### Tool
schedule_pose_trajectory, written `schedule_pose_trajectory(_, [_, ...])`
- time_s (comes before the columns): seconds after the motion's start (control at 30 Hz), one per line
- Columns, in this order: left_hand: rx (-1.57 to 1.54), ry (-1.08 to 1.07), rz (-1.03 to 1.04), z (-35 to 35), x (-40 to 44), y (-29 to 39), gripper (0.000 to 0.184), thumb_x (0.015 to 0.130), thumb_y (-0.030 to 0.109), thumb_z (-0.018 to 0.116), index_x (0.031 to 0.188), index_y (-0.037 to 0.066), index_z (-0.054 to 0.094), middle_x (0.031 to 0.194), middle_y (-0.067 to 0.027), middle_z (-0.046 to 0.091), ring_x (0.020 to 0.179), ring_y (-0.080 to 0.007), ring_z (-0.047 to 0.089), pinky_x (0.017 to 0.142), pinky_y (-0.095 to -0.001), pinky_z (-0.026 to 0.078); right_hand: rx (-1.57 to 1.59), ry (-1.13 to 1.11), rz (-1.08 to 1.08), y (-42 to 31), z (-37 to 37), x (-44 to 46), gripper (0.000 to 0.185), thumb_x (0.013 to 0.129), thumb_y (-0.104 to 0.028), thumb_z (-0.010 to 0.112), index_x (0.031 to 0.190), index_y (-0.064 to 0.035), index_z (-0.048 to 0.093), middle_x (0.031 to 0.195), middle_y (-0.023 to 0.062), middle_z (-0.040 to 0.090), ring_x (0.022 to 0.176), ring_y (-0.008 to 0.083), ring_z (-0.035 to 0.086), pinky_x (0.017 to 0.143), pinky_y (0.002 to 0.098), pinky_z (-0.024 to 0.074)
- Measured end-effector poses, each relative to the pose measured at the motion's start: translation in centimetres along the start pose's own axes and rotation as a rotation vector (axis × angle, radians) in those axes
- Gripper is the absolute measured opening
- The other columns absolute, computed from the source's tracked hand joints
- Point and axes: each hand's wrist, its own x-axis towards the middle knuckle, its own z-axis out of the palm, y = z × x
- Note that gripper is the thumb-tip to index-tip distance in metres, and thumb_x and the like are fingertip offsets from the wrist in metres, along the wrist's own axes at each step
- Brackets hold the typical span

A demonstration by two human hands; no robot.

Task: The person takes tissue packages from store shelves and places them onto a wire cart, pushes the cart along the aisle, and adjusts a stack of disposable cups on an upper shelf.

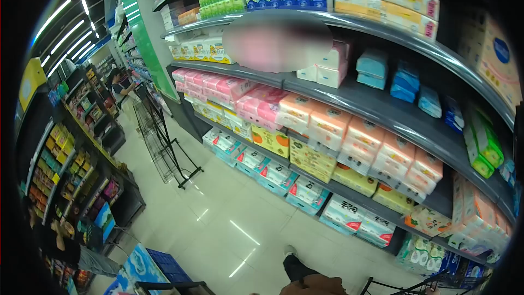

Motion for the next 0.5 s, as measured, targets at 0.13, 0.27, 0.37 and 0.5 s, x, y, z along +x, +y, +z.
schedule_pose_trajectory(0.13, [0.279,0.153,0.408,-9.1,3.7,15.3,0.041,0.093,0.037,0.053,0.117,0.004,0.062,0.098,-0.0114,0.069,0.082,-0.0225,0.066,0.074,-0.0353,0.053,0.205,-0.017,-0.088,-0.3,5.3,-0.3,0.05,0.075,-0.004,0.061,0.124,0.0062,0.053,0.103,0.0205,0.065,0.089,0.0248,0.064,0.071,0.0371,0.0505])
schedule_pose_trajectory(0.27, [0.146,0.284,0.589,-18.3,4.8,29.8,0.041,0.093,0.034,0.052,0.116,0.001,0.062,0.103,-0.0152,0.07,0.088,-0.0241,0.068,0.079,-0.0351,0.053,-0.281,-0.004,-0.093,-8.0,11.3,-6.3,0.047,0.083,0.001,0.055,0.129,0.0032,0.054,0.119,0.0214,0.064,0.098,0.0284,0.064,0.077,0.0414,0.0511])
schedule_pose_trajectory(0.37, [-0.12,0.265,0.46,-20.8,4.2,36.0,0.04,0.092,0.032,0.053,0.116,0.001,0.062,0.105,-0.0159,0.069,0.088,-0.0227,0.068,0.078,-0.0336,0.053,-0.136,-0.149,0.04,-16.6,16.0,-11.3,0.048,0.095,-0.004,0.052,0.141,-0.0011,0.044,0.103,0.0129,0.068,0.055,0.0144,0.05,0.049,0.0307,0.0438])
schedule_pose_trajectory(0.5, [0.191,0.078,0.409,-25.2,8.8,39.0,0.035,0.094,0.027,0.056,0.122,0.006,0.057,0.111,-0.01,0.064,0.092,-0.0217,0.065,0.071,-0.0349,0.053,-0.102,-0.157,-0.082,-21.9,22.7,-17.2,0.041,0.093,-0.005,0.055,0.133,0.0024,0.051,0.095,0.011,0.069,0.057,0.0118,0.053,0.049,0.0268,0.043])
